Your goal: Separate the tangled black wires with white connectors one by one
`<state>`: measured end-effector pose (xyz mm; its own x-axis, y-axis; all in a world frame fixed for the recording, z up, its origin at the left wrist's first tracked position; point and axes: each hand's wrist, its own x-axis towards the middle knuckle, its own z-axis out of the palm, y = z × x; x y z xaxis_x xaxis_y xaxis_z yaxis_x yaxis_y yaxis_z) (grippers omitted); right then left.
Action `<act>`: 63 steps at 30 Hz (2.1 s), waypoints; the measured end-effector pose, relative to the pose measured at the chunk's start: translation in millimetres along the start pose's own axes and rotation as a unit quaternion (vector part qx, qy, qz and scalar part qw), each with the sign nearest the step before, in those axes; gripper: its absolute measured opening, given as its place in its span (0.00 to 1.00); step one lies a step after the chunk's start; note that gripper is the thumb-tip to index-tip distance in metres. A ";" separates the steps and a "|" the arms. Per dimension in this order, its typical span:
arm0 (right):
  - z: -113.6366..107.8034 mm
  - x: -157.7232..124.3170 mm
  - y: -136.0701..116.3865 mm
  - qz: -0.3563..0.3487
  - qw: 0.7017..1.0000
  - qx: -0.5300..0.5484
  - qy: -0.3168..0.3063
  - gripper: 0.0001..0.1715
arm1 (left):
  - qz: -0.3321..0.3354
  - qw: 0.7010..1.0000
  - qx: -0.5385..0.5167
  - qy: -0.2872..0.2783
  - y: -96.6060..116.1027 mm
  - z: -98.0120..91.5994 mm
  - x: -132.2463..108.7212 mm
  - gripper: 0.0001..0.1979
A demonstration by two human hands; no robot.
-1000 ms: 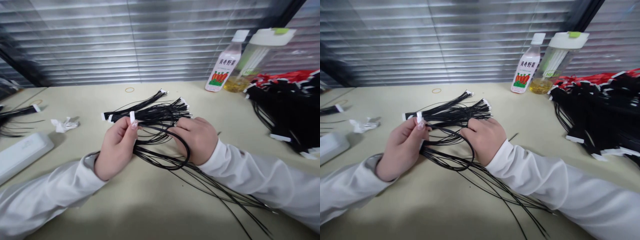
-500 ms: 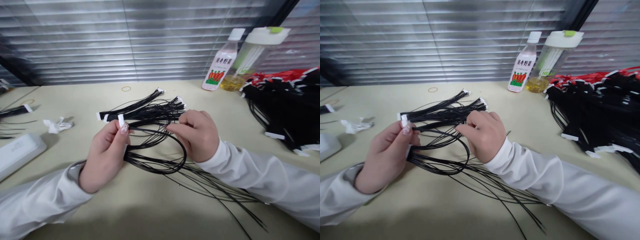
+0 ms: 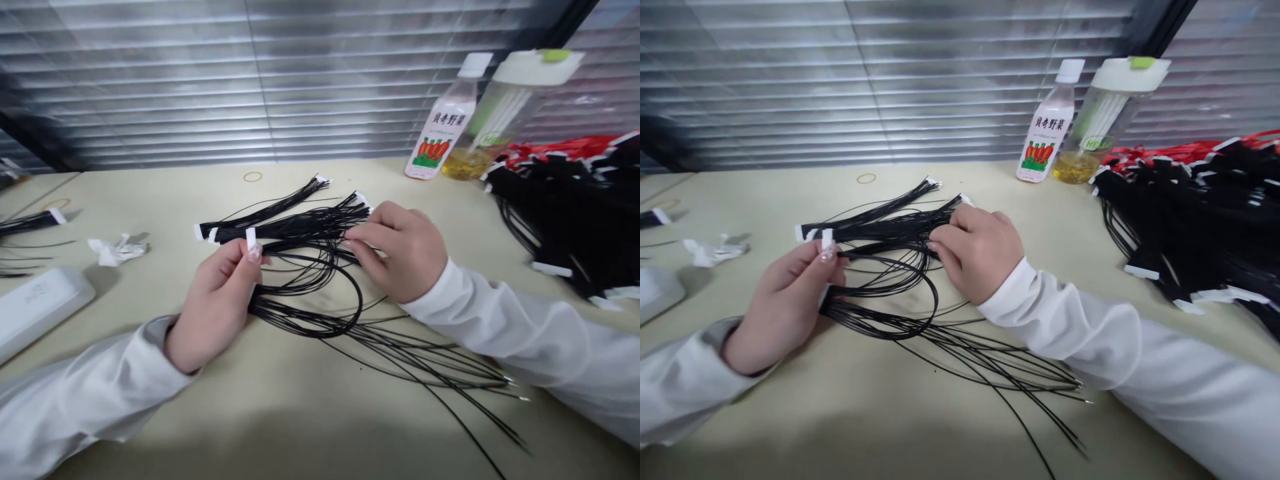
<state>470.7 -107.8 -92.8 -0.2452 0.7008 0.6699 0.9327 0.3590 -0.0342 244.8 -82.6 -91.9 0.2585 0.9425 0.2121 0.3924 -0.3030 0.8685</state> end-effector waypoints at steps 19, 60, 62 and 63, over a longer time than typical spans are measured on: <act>-5.1 -2.9 -36.3 0.234 0.831 0.504 -0.005 0.19 | -0.030 0.992 -0.079 -0.094 0.8 3.2 -0.9 0.13; -0.5 -9.3 -37.6 0.086 0.934 0.346 0.000 0.06 | 0.017 0.977 -0.036 -0.208 -0.8 0.5 -0.8 0.14; 0.1 -9.7 -37.1 0.066 0.938 0.341 -0.006 0.06 | 0.024 0.976 -0.026 -0.213 -2.0 -0.1 -1.5 0.14; 0.4 -9.8 -36.9 0.059 0.939 0.338 -0.009 0.06 | 0.029 0.976 -0.018 -0.216 -2.6 -0.4 -1.8 0.13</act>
<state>438.6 -127.7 -98.3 -0.1607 0.7687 0.6191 0.5748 0.5828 -0.5744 243.0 -83.4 -94.4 0.6310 0.7734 0.0601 0.3357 -0.3421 0.8777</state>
